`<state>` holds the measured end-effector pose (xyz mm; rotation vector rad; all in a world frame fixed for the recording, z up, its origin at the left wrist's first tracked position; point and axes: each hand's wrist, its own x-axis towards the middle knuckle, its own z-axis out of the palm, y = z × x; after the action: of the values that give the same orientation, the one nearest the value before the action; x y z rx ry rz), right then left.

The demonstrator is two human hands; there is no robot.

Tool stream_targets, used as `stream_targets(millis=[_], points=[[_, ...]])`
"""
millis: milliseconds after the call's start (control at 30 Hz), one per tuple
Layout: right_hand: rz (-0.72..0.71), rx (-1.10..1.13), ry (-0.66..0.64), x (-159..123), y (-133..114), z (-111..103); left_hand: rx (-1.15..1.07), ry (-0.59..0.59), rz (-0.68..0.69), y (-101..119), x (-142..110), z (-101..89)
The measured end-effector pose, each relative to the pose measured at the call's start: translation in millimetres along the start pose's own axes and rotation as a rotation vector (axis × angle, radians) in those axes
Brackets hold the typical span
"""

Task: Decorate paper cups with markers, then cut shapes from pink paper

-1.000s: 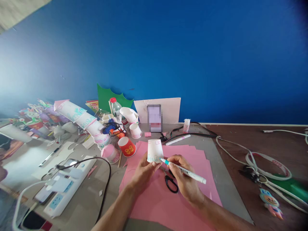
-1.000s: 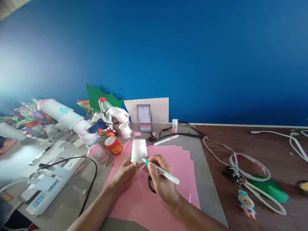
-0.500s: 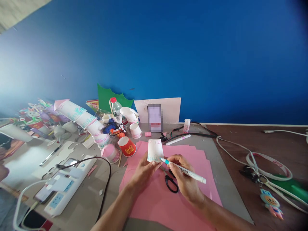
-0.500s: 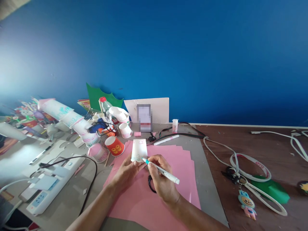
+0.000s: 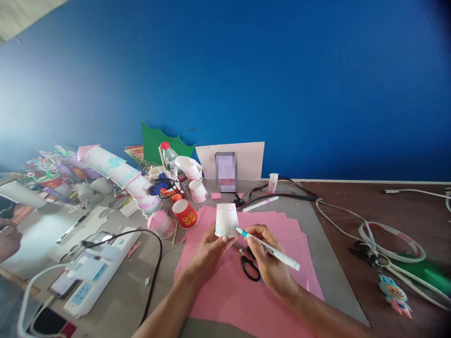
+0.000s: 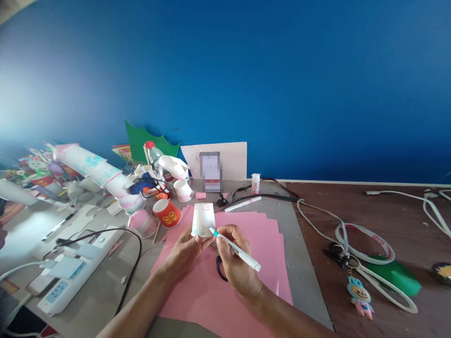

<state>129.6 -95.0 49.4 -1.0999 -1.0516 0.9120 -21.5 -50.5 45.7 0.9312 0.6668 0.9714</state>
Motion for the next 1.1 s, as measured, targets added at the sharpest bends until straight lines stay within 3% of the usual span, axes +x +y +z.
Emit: stream_targets(millis=[1100], points=[[0.002, 0.009, -0.029, -2.0, 0.0, 0.1, -0.005, -0.010, -0.005, -0.7, 1.0, -1.7]])
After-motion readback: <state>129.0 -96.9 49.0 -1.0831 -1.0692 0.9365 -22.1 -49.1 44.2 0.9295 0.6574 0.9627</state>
